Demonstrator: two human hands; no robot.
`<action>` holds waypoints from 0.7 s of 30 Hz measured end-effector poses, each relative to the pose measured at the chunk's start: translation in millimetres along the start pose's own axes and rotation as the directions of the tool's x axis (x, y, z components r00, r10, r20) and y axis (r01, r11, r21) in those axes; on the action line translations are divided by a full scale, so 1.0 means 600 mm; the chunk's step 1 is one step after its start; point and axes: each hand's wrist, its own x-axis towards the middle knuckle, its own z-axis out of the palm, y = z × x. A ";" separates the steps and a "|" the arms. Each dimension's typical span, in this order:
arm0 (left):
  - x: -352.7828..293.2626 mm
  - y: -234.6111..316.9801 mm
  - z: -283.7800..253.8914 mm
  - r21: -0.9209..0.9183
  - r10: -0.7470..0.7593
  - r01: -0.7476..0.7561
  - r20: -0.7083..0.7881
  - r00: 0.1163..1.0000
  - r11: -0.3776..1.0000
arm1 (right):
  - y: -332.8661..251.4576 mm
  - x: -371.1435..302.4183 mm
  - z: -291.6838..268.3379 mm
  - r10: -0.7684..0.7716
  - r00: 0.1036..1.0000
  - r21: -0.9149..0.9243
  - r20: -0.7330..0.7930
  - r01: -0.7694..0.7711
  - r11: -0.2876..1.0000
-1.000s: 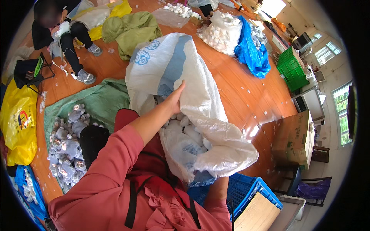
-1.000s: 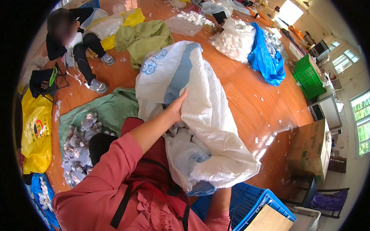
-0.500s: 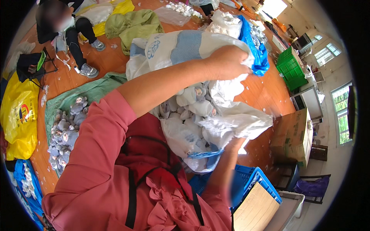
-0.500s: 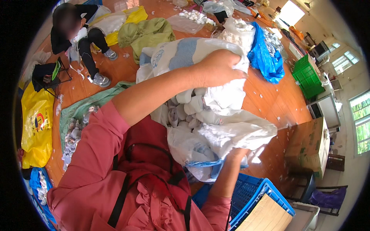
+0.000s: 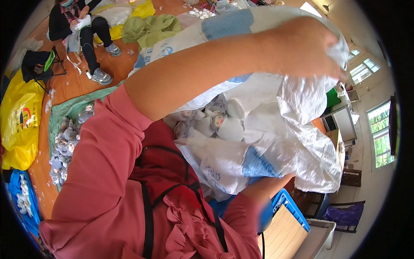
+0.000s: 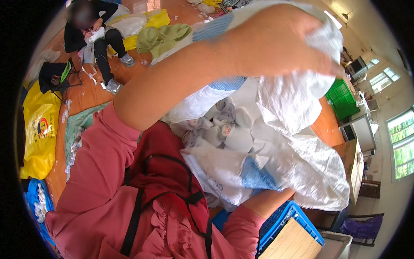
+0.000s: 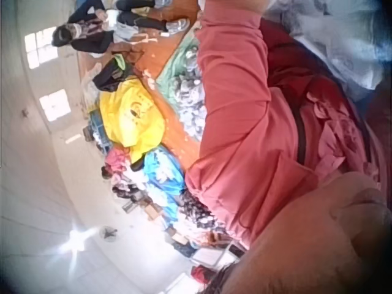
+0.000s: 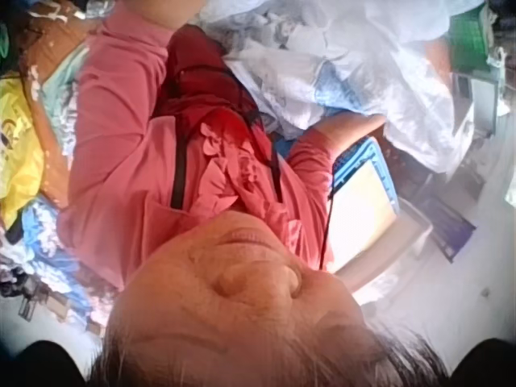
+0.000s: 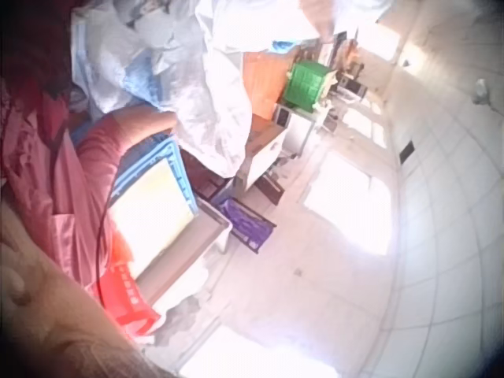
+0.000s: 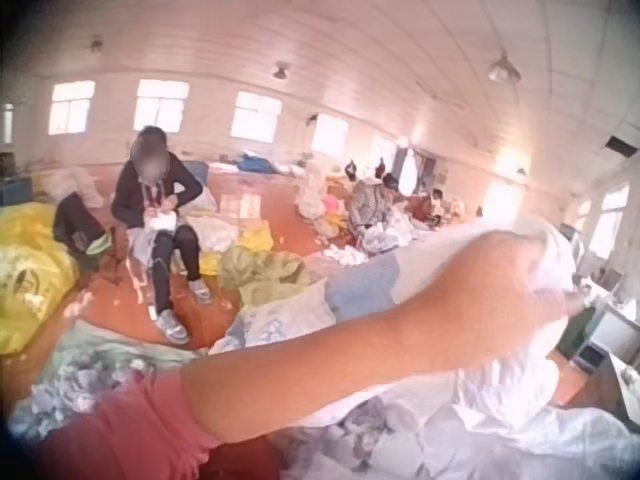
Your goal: The person sits on the floor and repeatedly stuffs white filling into grey plush toy shells by hand. They then place the finished stuffed toys onto a growing pile on a green mat.
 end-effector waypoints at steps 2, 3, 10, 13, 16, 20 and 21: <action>0.013 -0.022 -0.021 -0.255 -0.120 0.111 -0.021 0.993 0.961 | 0.039 0.018 -0.004 0.044 0.999 -0.016 -0.016 -0.044 0.999; 0.010 -0.025 -0.032 -0.182 -0.271 0.258 -0.046 0.962 0.949 | 0.064 0.023 -0.010 0.075 0.997 -0.032 -0.034 -0.076 0.997; -0.010 -0.034 -0.047 0.111 -0.184 0.191 -0.073 0.980 0.975 | 0.118 0.031 -0.055 0.134 0.982 -0.073 -0.130 -0.144 0.987; 0.014 -0.118 -0.082 -0.008 -0.303 0.304 -0.135 0.943 0.953 | 0.104 0.037 -0.058 0.123 0.985 -0.074 -0.121 -0.133 0.988; -0.004 -0.155 -0.099 -0.379 -0.533 0.459 -0.114 0.838 0.803 | 0.102 0.022 -0.085 0.129 0.981 -0.080 -0.146 -0.142 0.987; -0.040 -0.233 -0.117 -0.760 -0.878 0.518 -0.140 0.458 0.392 | 0.108 0.002 -0.122 0.140 0.970 -0.096 -0.200 -0.162 0.982; -0.062 -0.275 -0.135 -0.774 -0.885 0.481 -0.213 0.413 0.411 | 0.112 -0.004 -0.128 0.147 0.968 -0.098 -0.203 -0.169 0.981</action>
